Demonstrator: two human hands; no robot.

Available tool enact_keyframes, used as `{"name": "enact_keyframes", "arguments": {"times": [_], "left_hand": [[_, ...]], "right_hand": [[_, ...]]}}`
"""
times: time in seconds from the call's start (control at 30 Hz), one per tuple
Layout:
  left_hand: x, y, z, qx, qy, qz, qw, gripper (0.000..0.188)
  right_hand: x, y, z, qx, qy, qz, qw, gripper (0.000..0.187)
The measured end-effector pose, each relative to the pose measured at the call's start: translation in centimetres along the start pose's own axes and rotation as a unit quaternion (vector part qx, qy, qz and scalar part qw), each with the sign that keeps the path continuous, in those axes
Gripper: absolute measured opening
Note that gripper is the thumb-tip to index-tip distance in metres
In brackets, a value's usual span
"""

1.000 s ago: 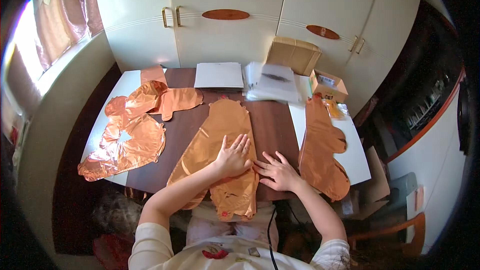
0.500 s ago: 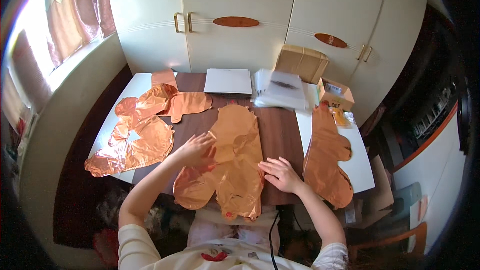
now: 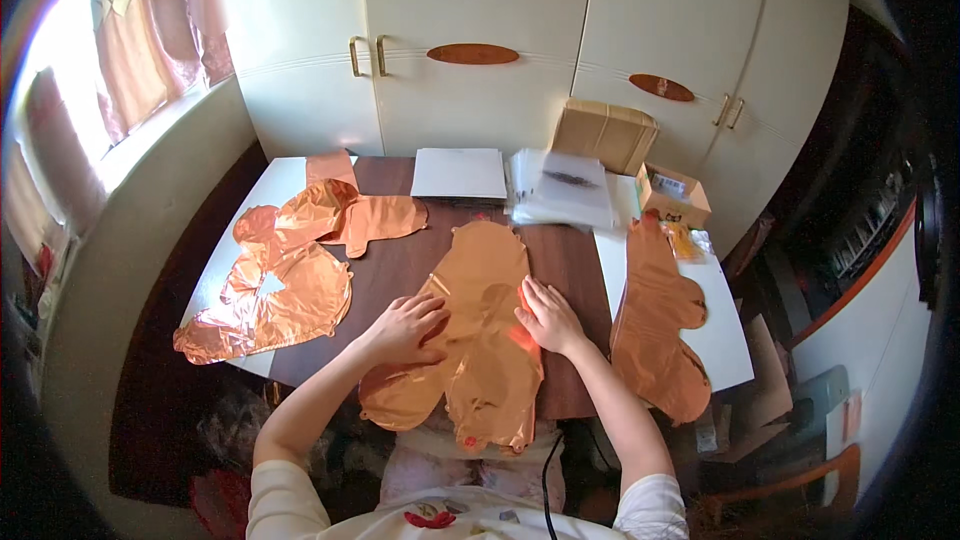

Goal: Folding and packaging deflated foil balloons into plastic sleeves with cardboard inserts.

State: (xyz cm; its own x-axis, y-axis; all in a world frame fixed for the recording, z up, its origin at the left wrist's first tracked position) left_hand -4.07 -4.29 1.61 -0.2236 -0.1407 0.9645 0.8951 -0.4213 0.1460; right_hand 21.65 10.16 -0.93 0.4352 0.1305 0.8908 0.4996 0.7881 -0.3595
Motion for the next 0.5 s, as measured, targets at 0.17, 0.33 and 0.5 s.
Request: {"name": "enact_keyframes", "arguments": {"times": [0.17, 0.33, 0.5], "left_hand": [[0.0, 1.1, 1.1, 0.004, -0.003, 0.014, 1.0, 0.069], [-0.4, 1.4, 1.6, -0.003, 0.009, 0.004, 1.0, 0.069], [-1.1, 1.3, 1.6, -0.011, 0.011, -0.004, 1.0, 0.071]], "right_hand": [[0.0, -0.2, 0.1, -0.007, -0.017, -0.016, 1.0, 0.069], [-0.2, -0.3, 0.2, -0.027, -0.022, -0.036, 0.999, 0.073], [-0.2, 0.0, 0.4, -0.036, -0.015, -0.058, 0.998, 0.078]]}}
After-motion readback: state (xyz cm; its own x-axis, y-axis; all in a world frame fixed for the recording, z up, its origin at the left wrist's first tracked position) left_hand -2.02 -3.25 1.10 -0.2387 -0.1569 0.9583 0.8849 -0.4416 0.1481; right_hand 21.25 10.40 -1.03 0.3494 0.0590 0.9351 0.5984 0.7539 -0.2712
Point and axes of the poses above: each hand's wrist, its own z-axis towards the middle knuckle, its own x-axis out of the back of the hand, y = z × x, the point moved 1 cm from there along z, towards the middle knuckle, and after that the axes turned 1 degree about -x, right-handed, at the moved point
